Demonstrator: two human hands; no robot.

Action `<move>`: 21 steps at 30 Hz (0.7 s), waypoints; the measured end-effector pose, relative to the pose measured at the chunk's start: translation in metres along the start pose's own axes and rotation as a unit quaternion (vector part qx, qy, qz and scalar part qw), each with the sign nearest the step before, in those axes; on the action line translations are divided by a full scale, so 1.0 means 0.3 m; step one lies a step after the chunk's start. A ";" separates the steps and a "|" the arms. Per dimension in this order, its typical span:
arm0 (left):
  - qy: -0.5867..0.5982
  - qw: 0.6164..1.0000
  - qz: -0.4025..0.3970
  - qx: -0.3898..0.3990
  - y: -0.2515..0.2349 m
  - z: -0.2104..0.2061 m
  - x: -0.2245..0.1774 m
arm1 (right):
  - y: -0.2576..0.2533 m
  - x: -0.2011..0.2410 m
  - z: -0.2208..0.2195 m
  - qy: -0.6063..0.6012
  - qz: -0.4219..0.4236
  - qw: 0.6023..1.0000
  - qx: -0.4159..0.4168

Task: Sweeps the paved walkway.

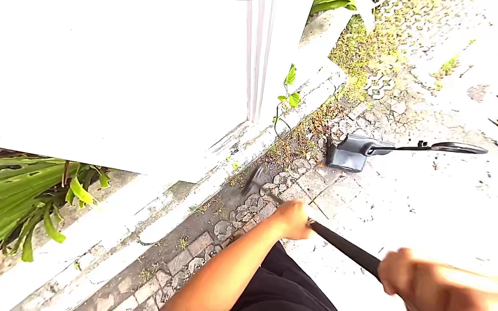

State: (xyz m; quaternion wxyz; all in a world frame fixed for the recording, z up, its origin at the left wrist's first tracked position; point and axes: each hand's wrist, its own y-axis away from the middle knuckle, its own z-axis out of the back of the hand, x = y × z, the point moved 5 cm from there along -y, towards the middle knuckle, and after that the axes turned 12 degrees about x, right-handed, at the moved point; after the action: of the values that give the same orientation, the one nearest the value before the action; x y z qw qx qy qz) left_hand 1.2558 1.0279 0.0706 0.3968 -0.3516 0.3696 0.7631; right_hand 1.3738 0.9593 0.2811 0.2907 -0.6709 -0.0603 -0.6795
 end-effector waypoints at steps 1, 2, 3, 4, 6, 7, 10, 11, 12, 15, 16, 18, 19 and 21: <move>0.010 0.999 0.043 0.032 0.029 -0.037 0.077 | 0.016 -0.082 -0.002 -0.025 -0.002 0.999 -0.039; 0.022 0.994 0.086 0.061 0.051 -0.072 0.169 | 0.031 -0.181 -0.016 -0.038 -0.011 0.996 -0.084; 0.029 0.990 0.115 0.081 0.059 -0.102 0.250 | 0.050 -0.269 -0.042 -0.038 -0.022 0.993 -0.109; 0.026 0.989 0.118 0.090 0.052 -0.130 0.307 | 0.067 -0.320 -0.079 -0.028 -0.026 0.994 -0.100; 0.008 0.993 0.082 0.079 0.002 -0.142 0.341 | 0.063 -0.329 -0.150 0.018 -0.033 0.999 -0.016; 0.014 0.997 0.055 0.052 -0.021 -0.139 0.319 | 0.056 -0.297 -0.171 0.047 -0.036 0.998 0.026; 0.046 0.995 -0.049 -0.067 -0.031 -0.060 0.107 | 0.025 -0.106 -0.163 0.109 -0.013 0.990 0.090; 0.040 0.992 -0.071 -0.095 -0.006 -0.039 0.031 | 0.013 -0.034 -0.151 0.101 0.005 0.990 0.097; 0.032 0.991 -0.072 -0.110 0.033 -0.035 -0.021 | 0.001 0.023 -0.140 0.074 0.021 0.992 0.100; 0.067 0.992 0.030 -0.106 0.212 -0.117 0.024 | -0.019 0.007 -0.146 -0.066 0.044 0.993 0.083; 0.100 0.987 0.095 -0.087 0.290 -0.167 0.102 | -0.016 -0.077 -0.177 -0.104 0.029 0.992 0.069; 0.154 0.957 0.243 -0.040 0.450 -0.303 0.309 | 0.021 -0.325 -0.297 -0.155 -0.048 0.985 0.061; 0.179 0.936 0.303 -0.015 0.524 -0.384 0.406 | 0.058 -0.446 -0.371 -0.167 -0.095 0.979 0.070; 0.209 0.914 0.348 -0.012 0.611 -0.507 0.518 | 0.113 -0.556 -0.486 -0.163 -0.154 0.970 0.090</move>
State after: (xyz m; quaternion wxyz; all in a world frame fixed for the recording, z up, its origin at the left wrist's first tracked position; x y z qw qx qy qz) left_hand 1.0662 0.8778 -0.0791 0.0158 -0.3565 0.5341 0.7664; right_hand 1.2504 0.9151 0.0993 0.2283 -0.7261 -0.2701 -0.5896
